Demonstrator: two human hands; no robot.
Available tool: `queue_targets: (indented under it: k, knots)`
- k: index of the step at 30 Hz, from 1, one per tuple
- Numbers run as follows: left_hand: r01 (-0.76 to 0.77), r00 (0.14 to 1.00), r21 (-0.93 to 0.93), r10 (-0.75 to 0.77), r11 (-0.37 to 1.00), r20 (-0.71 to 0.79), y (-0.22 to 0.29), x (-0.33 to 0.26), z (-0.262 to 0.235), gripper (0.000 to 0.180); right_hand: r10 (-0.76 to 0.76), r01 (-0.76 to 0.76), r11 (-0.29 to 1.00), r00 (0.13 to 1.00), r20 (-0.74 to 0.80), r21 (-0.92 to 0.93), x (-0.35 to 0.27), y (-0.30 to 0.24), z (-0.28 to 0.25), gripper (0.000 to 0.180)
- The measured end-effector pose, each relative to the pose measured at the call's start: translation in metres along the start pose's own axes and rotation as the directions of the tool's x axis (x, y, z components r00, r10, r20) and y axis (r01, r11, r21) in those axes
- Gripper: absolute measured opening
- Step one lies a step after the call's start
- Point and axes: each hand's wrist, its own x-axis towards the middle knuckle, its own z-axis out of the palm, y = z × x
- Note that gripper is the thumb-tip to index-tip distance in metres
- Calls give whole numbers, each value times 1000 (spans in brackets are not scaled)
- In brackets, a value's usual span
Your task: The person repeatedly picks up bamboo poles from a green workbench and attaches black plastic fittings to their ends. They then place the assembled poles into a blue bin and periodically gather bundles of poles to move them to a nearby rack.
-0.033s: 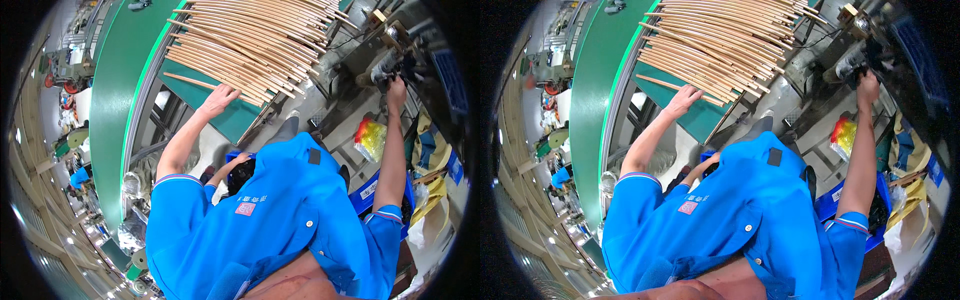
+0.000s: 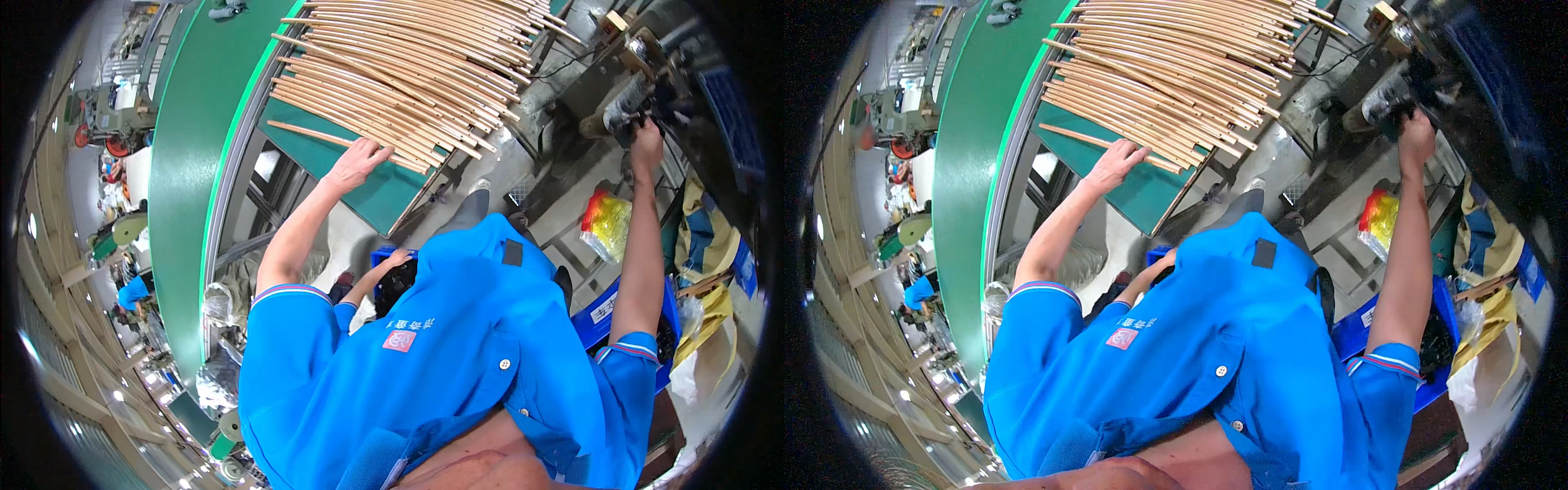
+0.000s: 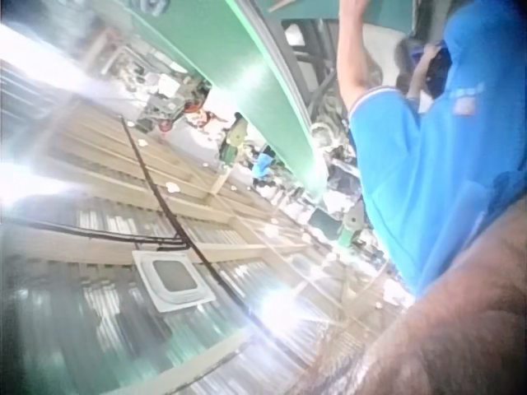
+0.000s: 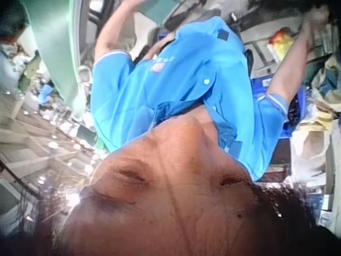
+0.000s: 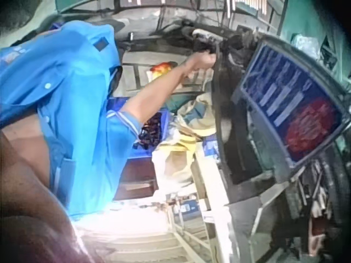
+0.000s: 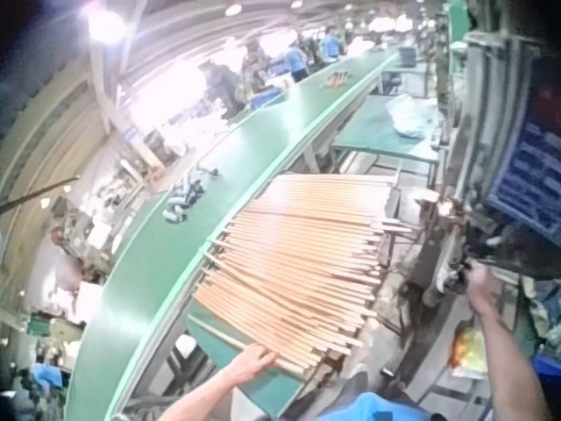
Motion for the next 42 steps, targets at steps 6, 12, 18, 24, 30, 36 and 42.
queue_targets:
  k: [6,12,18,24,30,36,42]
  knots:
    - [122,975,44,-128,992,183,-4,-4,19,45,-35,39,998,995,-92,39,-3,-8,-5,33]
    - [226,941,139,-253,964,223,-6,-4,61,35,151,103,547,964,-219,831,-22,3,-32,33]
    - [284,934,15,-280,959,223,6,12,27,40,302,-56,425,950,-83,904,-131,-26,-11,17]
    - [230,962,-54,-219,972,162,29,53,0,50,-54,-635,415,697,715,651,-204,-99,106,48]
    - [350,929,-66,-337,935,150,25,74,-2,34,-165,-359,652,793,587,668,-207,-176,162,58]
    - [392,916,-114,-376,913,142,17,84,6,47,50,-831,-12,555,831,556,-204,-176,160,24]
    - [232,966,4,-231,973,115,30,110,25,62,205,-706,-222,640,740,672,-224,-170,149,24]
